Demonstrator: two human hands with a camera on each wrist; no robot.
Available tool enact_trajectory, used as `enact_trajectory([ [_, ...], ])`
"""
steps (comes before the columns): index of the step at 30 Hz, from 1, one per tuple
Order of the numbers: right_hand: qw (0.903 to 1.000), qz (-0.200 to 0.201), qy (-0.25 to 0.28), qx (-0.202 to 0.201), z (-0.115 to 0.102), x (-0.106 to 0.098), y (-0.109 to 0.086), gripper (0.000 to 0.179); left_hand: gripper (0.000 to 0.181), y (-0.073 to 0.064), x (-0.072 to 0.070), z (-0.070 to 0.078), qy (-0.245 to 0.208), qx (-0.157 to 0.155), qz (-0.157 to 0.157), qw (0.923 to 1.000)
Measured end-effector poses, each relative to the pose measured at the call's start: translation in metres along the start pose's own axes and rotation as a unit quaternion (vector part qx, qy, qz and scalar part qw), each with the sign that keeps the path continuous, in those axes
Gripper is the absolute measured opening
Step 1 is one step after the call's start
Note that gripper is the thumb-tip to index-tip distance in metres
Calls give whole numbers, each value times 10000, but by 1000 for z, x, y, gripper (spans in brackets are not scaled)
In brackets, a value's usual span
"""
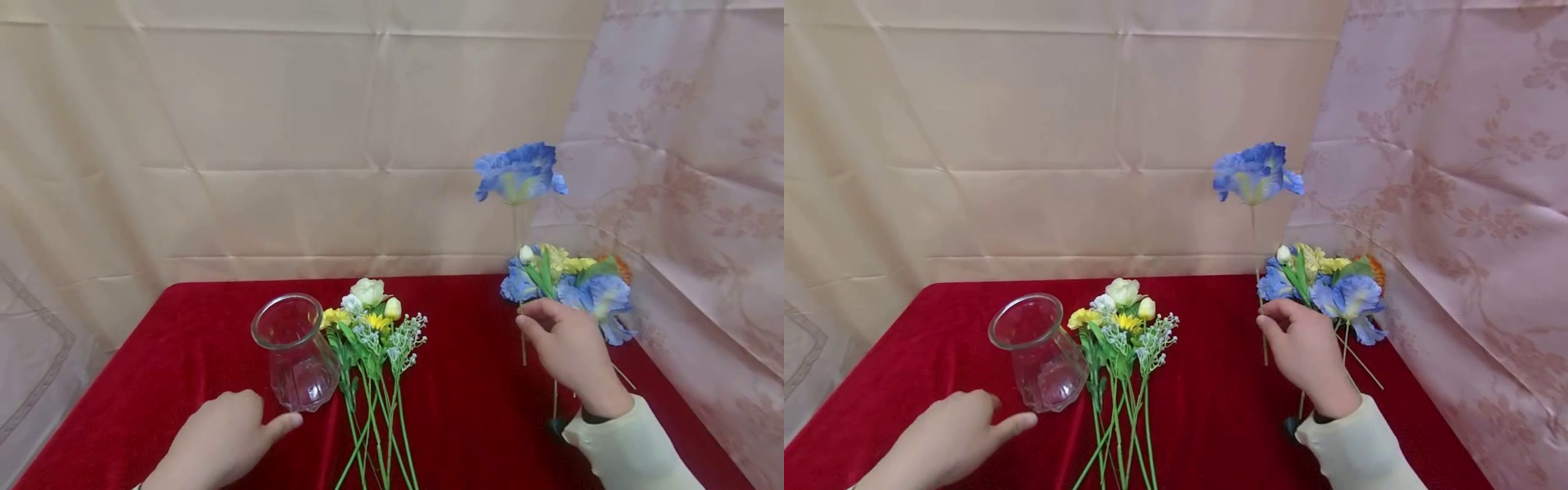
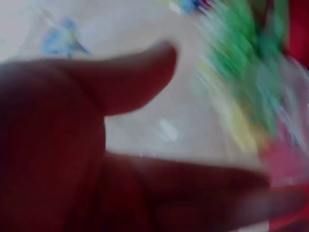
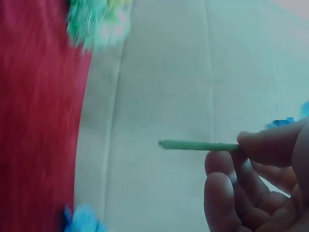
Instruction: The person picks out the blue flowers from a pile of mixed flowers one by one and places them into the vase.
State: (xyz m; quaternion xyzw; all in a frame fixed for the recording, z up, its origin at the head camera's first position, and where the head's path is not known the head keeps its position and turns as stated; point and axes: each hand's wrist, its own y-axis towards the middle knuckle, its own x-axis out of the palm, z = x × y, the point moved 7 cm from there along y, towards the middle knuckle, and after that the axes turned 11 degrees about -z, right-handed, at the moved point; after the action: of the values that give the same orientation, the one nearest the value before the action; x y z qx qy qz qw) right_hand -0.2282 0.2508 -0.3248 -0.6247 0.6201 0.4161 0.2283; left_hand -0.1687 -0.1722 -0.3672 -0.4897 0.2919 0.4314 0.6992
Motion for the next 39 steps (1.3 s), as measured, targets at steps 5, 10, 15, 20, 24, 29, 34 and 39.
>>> enact_trajectory([
  [5, 9951, -153, 698, -685, -52, 29, -4, 8, 32, -21, 3, 54, -901, 2348, -726, 9651],
  [10, 9754, -747, 1302, -1616, -112, 57, -11, 15, 35, -33, -27, 93, -2112, 3484, 653, 9109],
  [15, 9478, -1304, 1325, -2589, -164, 83, -22, 14, 33, -24, -54, 94, -3797, 3192, 1647, 8525],
  [20, 9292, -1648, 1129, -3110, -190, 103, -26, 12, 30, -21, -72, 83, -4780, 2922, 2090, 8015],
  [24, 9309, -1870, 1462, -2777, -188, 113, -13, 12, 30, -27, -89, 74, -4672, 2830, 2402, 8025],
  [29, 9433, -2293, 1244, -2054, -179, 144, 12, 28, 37, -35, -125, 63, -4193, 2877, 3009, 8067],
  [34, 9309, -2724, 1261, -2079, -192, 184, 30, 65, 38, -33, -152, 55, -3831, 2636, 3159, 8270],
  [39, 9188, -2801, 2262, -1620, -202, 211, 45, 76, 38, -28, -166, 49, -3634, 2439, 3209, 8399],
])
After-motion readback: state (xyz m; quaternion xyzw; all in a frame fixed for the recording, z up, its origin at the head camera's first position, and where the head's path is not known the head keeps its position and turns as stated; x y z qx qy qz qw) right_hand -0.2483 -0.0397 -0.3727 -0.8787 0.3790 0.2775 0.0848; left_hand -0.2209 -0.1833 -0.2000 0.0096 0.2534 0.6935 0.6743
